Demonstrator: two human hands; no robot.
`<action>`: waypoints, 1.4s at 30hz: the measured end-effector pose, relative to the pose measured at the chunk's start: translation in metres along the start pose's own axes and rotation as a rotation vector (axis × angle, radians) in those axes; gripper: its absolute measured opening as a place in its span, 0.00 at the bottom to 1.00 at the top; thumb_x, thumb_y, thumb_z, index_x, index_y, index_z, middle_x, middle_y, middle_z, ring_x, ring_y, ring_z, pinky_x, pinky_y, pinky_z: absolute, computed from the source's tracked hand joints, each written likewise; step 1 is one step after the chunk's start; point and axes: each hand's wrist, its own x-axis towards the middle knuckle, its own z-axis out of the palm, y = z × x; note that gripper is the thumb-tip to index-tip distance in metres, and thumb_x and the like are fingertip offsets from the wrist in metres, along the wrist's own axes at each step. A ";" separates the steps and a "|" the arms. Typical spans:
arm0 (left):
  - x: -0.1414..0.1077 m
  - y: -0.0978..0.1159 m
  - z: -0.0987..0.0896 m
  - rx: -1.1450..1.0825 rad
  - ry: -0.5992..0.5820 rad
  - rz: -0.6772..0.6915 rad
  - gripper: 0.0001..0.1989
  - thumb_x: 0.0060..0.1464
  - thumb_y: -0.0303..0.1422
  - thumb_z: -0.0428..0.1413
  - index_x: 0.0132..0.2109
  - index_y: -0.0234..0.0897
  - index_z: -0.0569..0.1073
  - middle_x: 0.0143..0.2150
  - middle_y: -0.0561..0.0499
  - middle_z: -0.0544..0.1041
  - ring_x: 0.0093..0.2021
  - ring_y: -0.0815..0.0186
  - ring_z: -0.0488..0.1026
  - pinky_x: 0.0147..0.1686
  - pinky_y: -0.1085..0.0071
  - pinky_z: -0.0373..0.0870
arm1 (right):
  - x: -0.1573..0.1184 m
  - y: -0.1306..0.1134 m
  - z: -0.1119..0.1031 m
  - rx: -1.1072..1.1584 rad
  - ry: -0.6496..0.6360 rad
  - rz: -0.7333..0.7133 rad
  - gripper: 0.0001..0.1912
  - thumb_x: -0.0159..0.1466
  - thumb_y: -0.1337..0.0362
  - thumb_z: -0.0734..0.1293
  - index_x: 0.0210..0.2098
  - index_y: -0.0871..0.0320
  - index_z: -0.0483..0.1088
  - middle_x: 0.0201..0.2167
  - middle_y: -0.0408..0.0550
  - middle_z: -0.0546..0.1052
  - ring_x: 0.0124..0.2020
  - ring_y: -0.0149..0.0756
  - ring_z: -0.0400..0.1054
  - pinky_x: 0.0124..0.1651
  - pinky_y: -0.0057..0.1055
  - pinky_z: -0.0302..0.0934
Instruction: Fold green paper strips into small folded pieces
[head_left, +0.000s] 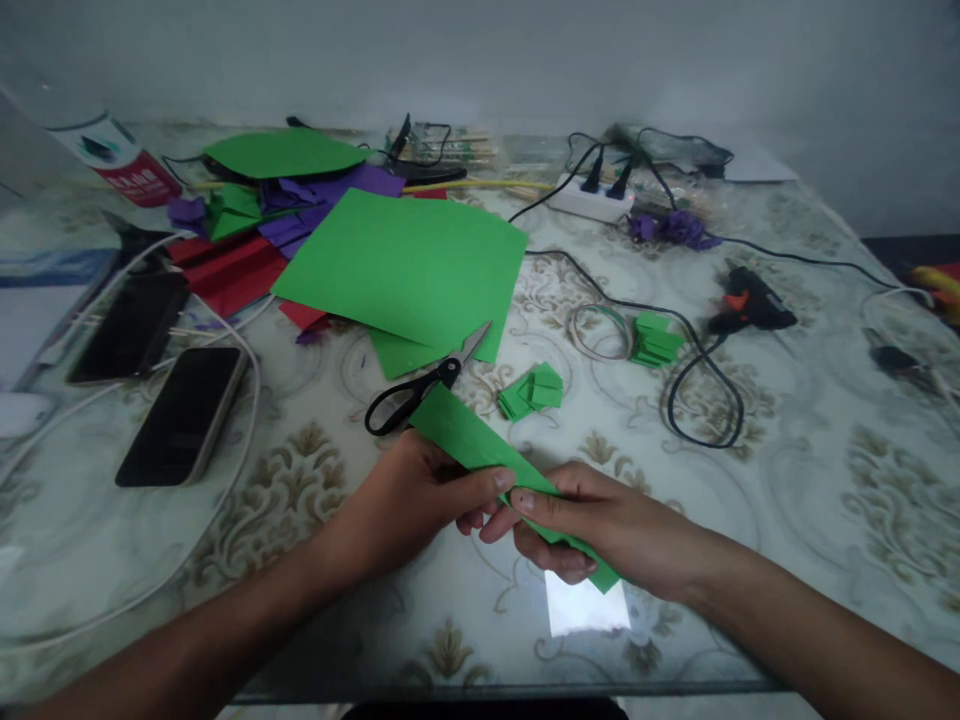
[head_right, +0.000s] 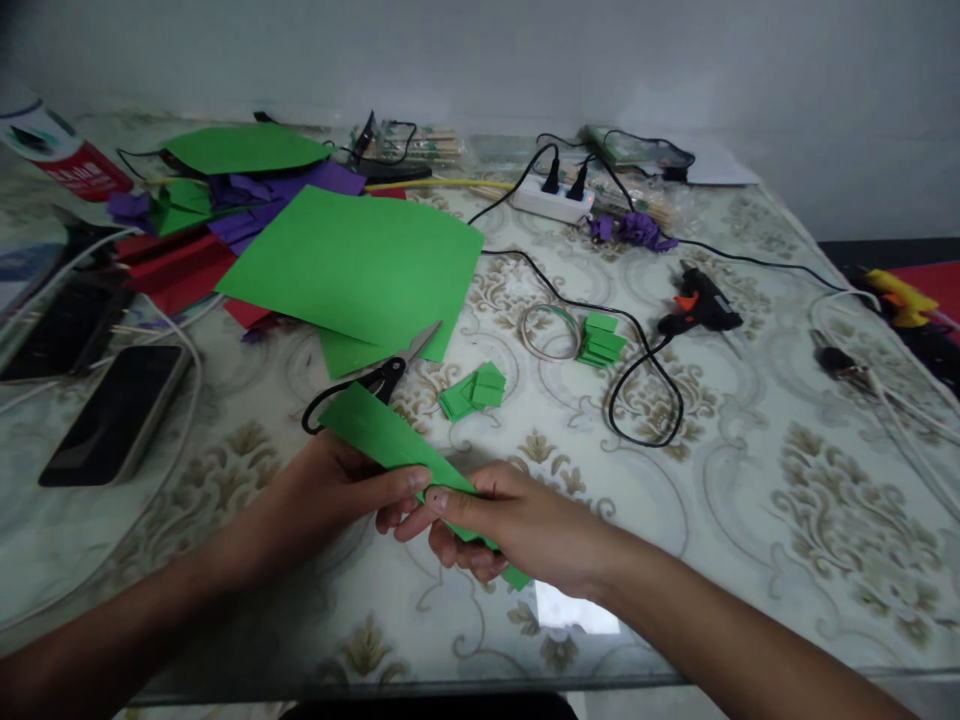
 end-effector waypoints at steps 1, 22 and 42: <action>0.000 0.000 0.001 -0.001 -0.004 0.000 0.15 0.62 0.36 0.62 0.27 0.34 0.77 0.22 0.53 0.77 0.23 0.71 0.71 0.25 0.77 0.67 | 0.000 0.000 0.000 -0.002 -0.005 0.007 0.23 0.69 0.47 0.71 0.44 0.63 0.82 0.24 0.40 0.67 0.21 0.22 0.52 0.22 0.25 0.41; -0.001 0.006 0.003 0.049 -0.030 -0.061 0.16 0.60 0.34 0.60 0.24 0.34 0.74 0.21 0.54 0.73 0.22 0.71 0.69 0.24 0.76 0.65 | 0.002 0.002 0.003 -0.038 -0.028 -0.001 0.21 0.69 0.50 0.71 0.46 0.64 0.83 0.26 0.45 0.76 0.19 0.23 0.63 0.20 0.23 0.53; 0.001 0.006 -0.018 0.069 0.043 0.009 0.16 0.60 0.34 0.62 0.25 0.34 0.75 0.21 0.54 0.74 0.23 0.72 0.70 0.26 0.76 0.65 | 0.001 0.002 0.000 -0.065 0.011 0.045 0.23 0.68 0.47 0.71 0.45 0.63 0.82 0.29 0.47 0.81 0.18 0.25 0.67 0.22 0.24 0.57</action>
